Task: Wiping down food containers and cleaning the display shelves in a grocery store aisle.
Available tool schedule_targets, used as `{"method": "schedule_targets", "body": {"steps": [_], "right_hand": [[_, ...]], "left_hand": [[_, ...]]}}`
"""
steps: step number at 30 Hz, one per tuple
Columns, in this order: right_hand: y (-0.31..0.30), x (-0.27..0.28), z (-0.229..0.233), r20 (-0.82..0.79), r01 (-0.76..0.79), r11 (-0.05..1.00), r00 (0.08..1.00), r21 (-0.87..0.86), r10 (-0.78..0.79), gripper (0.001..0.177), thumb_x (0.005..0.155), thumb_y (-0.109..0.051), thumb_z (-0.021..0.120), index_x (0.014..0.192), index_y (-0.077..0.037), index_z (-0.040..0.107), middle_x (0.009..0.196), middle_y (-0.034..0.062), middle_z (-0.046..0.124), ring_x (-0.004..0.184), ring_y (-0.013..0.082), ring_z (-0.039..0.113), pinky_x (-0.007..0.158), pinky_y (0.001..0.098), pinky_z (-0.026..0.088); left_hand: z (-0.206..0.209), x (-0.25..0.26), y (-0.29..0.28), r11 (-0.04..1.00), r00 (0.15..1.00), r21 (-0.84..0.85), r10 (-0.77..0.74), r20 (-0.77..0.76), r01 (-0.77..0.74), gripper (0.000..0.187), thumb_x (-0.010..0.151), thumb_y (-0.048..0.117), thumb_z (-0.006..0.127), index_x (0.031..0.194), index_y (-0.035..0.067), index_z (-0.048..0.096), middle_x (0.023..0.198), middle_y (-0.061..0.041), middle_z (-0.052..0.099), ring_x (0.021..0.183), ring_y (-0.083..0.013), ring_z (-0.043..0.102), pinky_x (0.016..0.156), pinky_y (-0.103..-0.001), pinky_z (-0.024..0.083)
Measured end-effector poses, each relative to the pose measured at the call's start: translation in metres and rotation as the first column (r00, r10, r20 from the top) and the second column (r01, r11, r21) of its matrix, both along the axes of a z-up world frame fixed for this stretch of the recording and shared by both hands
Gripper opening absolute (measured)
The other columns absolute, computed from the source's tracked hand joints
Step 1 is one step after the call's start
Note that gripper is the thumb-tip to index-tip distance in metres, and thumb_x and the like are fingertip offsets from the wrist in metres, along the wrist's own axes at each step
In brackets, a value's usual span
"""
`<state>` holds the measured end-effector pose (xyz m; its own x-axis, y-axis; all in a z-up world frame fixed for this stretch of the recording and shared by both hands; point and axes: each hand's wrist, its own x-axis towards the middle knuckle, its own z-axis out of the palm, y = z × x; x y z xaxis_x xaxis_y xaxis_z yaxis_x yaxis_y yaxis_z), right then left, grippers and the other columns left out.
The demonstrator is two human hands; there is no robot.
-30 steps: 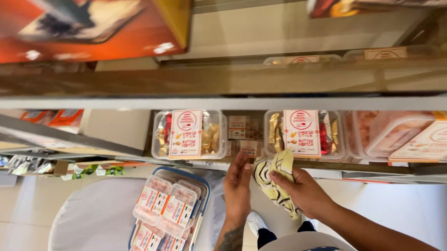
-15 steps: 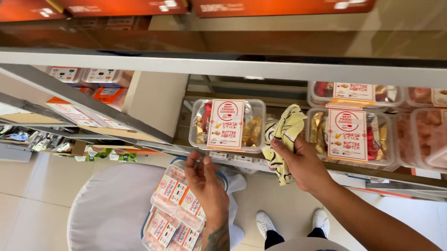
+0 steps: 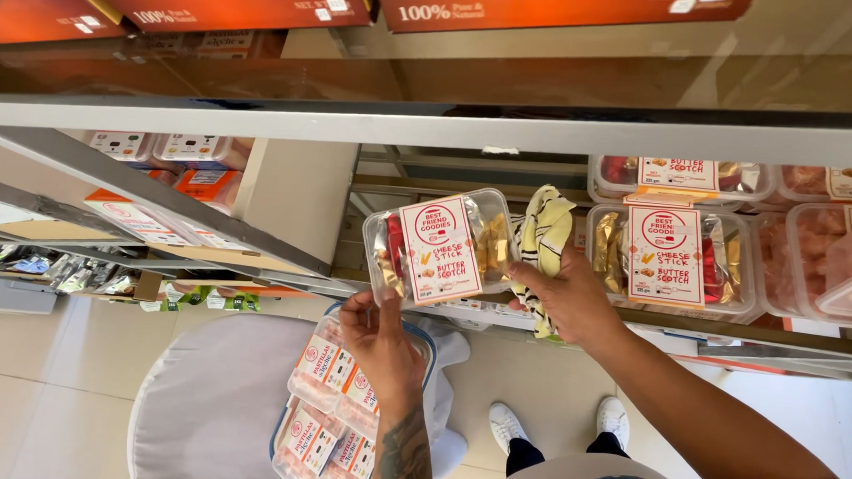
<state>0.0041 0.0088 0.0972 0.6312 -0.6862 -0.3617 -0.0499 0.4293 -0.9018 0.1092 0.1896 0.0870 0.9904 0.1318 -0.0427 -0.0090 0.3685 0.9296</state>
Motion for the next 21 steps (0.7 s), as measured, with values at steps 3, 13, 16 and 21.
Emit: {"method": "schedule_targets", "body": {"steps": [3, 13, 16, 21], "right_hand": [[-0.008, -0.018, 0.005, 0.058, -0.141, 0.99, 0.988, 0.001, 0.141, 0.031, 0.087, 0.005, 0.071, 0.117, 0.007, 0.063, 0.093, 0.0178, 0.072, 0.068, 0.0214, 0.065, 0.053, 0.0319, 0.058], [-0.021, -0.048, 0.007, 0.016, -0.216, 0.968, 0.975, -0.127, 0.22, 0.016, 0.087, 0.0, 0.073, 0.101, 0.006, 0.073, 0.075, 0.012, 0.072, 0.055, 0.0159, 0.059, 0.047, 0.0285, 0.047], [-0.025, -0.07, 0.019, 0.107, -0.263, 0.965, 0.959, -0.017, 0.263, 0.018, 0.085, 0.005, 0.072, 0.102, 0.009, 0.07, 0.08, 0.0169, 0.073, 0.058, 0.0213, 0.066, 0.05, 0.031, 0.053], [-0.038, -0.102, 0.052, -0.134, -0.393, 0.914, 0.916, -0.101, 0.379, 0.026, 0.084, 0.001, 0.075, 0.108, 0.01, 0.071, 0.083, 0.0181, 0.076, 0.063, 0.0224, 0.069, 0.054, 0.033, 0.06]], "left_hand": [[0.002, -0.012, 0.016, 0.954, 0.979, -0.232, -0.203, -0.023, 0.192, 0.026, 0.091, -0.005, 0.066, 0.114, 0.001, 0.055, 0.107, -0.009, 0.054, 0.092, -0.0134, 0.054, 0.083, -0.025, 0.046], [0.03, -0.046, 0.011, 0.967, 0.967, -0.029, -0.253, -0.018, 0.252, 0.039, 0.086, -0.008, 0.064, 0.124, -0.003, 0.057, 0.118, -0.014, 0.062, 0.104, -0.0195, 0.06, 0.095, -0.03, 0.048], [0.045, -0.059, 0.023, 0.954, 0.953, -0.109, -0.288, -0.091, 0.278, 0.043, 0.086, -0.008, 0.062, 0.127, 0.0, 0.051, 0.118, -0.014, 0.058, 0.103, -0.0203, 0.057, 0.091, -0.032, 0.047], [0.034, -0.063, 0.029, 0.855, 0.779, -0.294, -0.513, -0.36, 0.427, 0.05, 0.092, 0.013, 0.061, 0.139, -0.003, 0.052, 0.112, -0.022, 0.07, 0.09, -0.0289, 0.071, 0.072, -0.037, 0.058]]}}
